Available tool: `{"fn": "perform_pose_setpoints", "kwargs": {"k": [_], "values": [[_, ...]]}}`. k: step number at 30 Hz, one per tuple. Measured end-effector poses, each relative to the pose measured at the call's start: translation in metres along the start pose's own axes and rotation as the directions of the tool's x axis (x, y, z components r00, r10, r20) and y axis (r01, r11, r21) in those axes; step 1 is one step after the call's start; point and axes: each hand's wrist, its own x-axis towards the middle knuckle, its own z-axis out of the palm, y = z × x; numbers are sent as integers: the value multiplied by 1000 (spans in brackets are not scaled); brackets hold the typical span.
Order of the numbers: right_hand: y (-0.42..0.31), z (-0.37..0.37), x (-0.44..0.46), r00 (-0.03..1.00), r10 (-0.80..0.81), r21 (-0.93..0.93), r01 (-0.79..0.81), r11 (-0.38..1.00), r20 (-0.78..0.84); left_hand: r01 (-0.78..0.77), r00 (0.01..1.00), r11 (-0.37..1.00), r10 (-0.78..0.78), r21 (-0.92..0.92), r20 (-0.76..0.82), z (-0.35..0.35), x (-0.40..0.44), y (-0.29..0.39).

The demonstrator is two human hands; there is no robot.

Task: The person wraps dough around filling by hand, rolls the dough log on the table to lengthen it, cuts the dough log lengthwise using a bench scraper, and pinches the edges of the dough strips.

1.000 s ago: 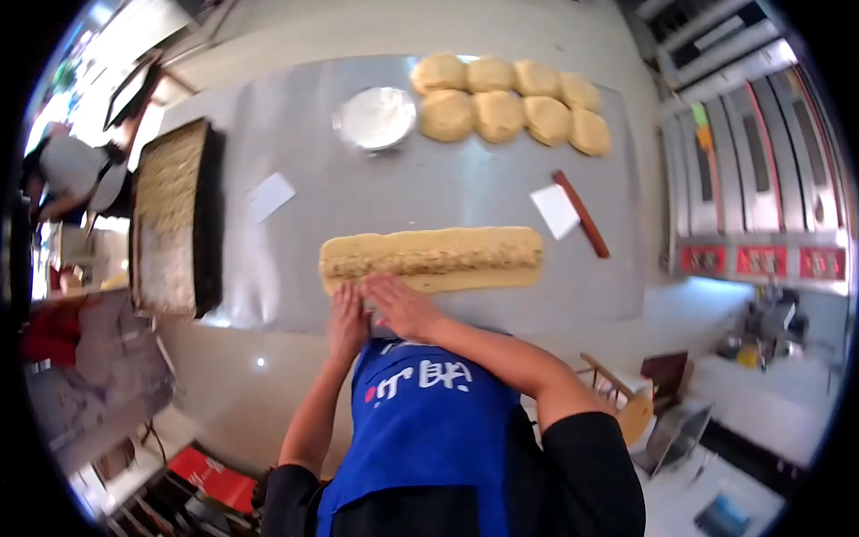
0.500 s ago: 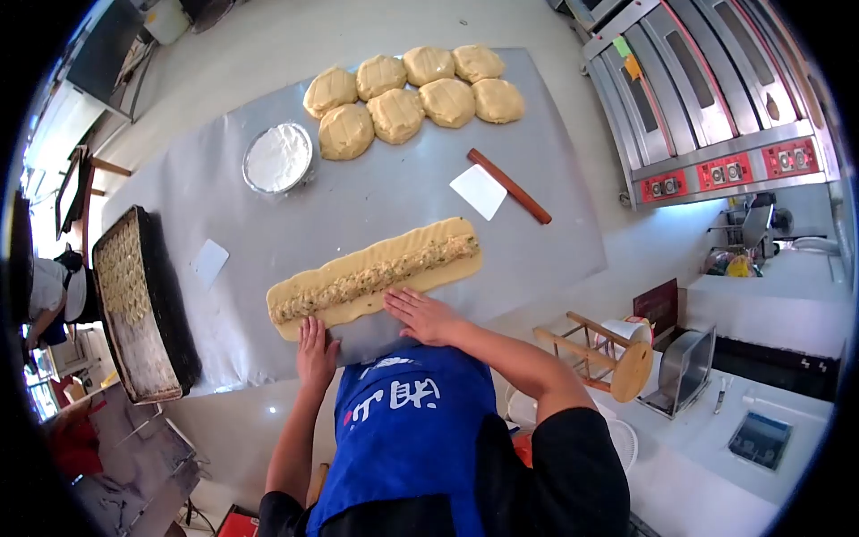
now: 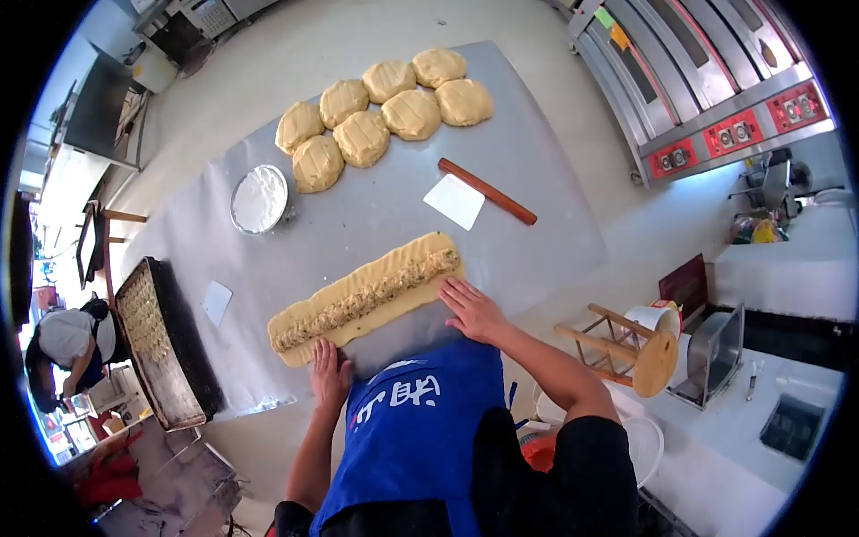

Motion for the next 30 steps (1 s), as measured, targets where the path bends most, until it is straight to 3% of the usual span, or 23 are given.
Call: {"fn": "perform_pose_setpoints", "kwargs": {"k": [4,7,9,11,13,14,16,17,19,21,23,25,28,30], "values": [[9,-5,3,993,-9,12,10,1000,-116,127,991,989,-124,-70,49,-5,6,9],[28,-6,1,996,-54,-15,53,998,-71,139,987,985,-145,-99,-61,-5,16,33],[32,-9,4,995,-59,7,60,998,-83,51,995,987,-64,-155,-81,1,25,50],[22,-12,10,993,-63,38,67,997,-95,68,996,988,-75,-136,-51,3,40,74],[17,-11,19,971,-213,75,221,972,-107,-52,996,975,35,-215,-82,13,56,95],[13,-7,22,970,-224,82,231,969,-92,-32,997,975,15,-218,-79,15,64,107],[1,3,31,944,-324,143,329,933,-57,-120,993,979,118,-163,-23,13,75,125],[-2,6,36,942,-333,152,337,929,-50,-105,994,981,103,-162,-21,22,75,126],[-13,19,46,907,-420,187,417,889,-26,-93,983,992,105,-87,148,43,66,116],[-11,32,46,903,-428,182,415,892,36,-76,982,995,87,-70,166,43,63,108],[-15,34,56,890,-445,153,428,891,102,-57,978,985,88,-161,189,37,67,110],[-25,19,55,923,-368,221,337,915,117,-20,988,990,41,-141,150,39,58,107],[-30,27,61,902,-410,159,389,908,137,-3,999,997,7,-75,53,39,49,106],[-39,26,59,899,-399,158,374,914,180,-6,1000,978,6,-209,0,37,48,103]]}}
